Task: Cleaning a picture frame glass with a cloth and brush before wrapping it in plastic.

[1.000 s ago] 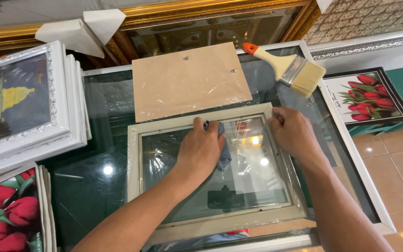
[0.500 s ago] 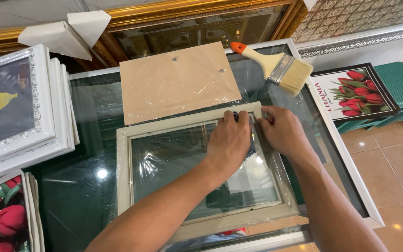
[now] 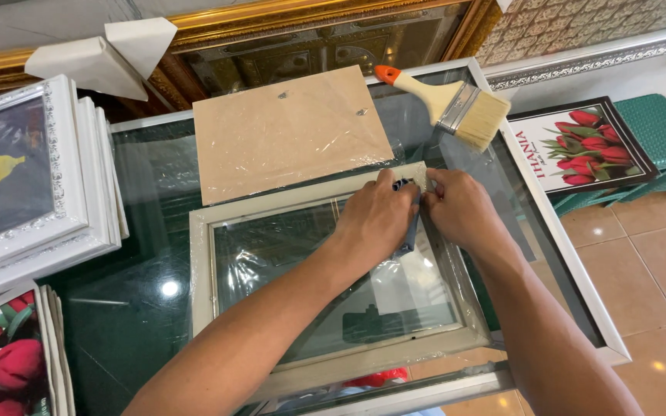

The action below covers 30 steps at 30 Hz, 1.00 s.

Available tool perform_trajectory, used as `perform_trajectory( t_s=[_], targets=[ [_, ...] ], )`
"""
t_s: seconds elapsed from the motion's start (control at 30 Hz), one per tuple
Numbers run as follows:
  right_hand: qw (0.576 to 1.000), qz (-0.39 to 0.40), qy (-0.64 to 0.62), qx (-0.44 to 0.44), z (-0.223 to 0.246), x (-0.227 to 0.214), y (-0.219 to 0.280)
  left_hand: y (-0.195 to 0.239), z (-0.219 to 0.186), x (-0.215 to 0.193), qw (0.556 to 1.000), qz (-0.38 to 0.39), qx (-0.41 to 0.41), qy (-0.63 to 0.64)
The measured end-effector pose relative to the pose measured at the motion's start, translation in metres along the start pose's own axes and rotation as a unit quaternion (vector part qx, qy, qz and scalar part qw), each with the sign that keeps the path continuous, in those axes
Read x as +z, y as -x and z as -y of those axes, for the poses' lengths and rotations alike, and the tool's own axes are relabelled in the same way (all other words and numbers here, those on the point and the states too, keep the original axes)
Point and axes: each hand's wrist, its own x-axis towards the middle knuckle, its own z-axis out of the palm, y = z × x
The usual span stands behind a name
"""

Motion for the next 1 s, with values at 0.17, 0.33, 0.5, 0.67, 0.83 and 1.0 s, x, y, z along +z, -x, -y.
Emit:
perform_trajectory(
  t_s=[0.17,0.33,0.5,0.67,0.83,1.0],
  targets=[
    [1.0,0.002,0.014,-0.007,0.009,-0.004,0.002,0.017,0.001,0.005,1.0,0.001,0.024,0.006],
    [1.0,0.004,0.016,-0.013,0.013,-0.005,0.005,0.042,-0.021,-0.009,0.999,0.007,0.045,0.026],
    [0.998,-0.011,0.062,-0.022,0.014,-0.002,0.01,0.06,-0.027,-0.011,0.995,0.041,0.09,0.019],
    [0.997,-0.001,0.083,-0.011,0.017,-0.002,0.013,0.07,-0.031,-0.009,0.993,0.044,0.106,0.029],
    [0.995,0.014,0.097,0.003,0.021,-0.003,0.014,0.079,-0.037,-0.011,0.989,0.054,0.129,0.04],
    [0.994,0.023,0.103,0.014,0.034,-0.007,0.024,0.084,-0.037,0.001,0.979,0.034,0.197,0.027]
  ],
)
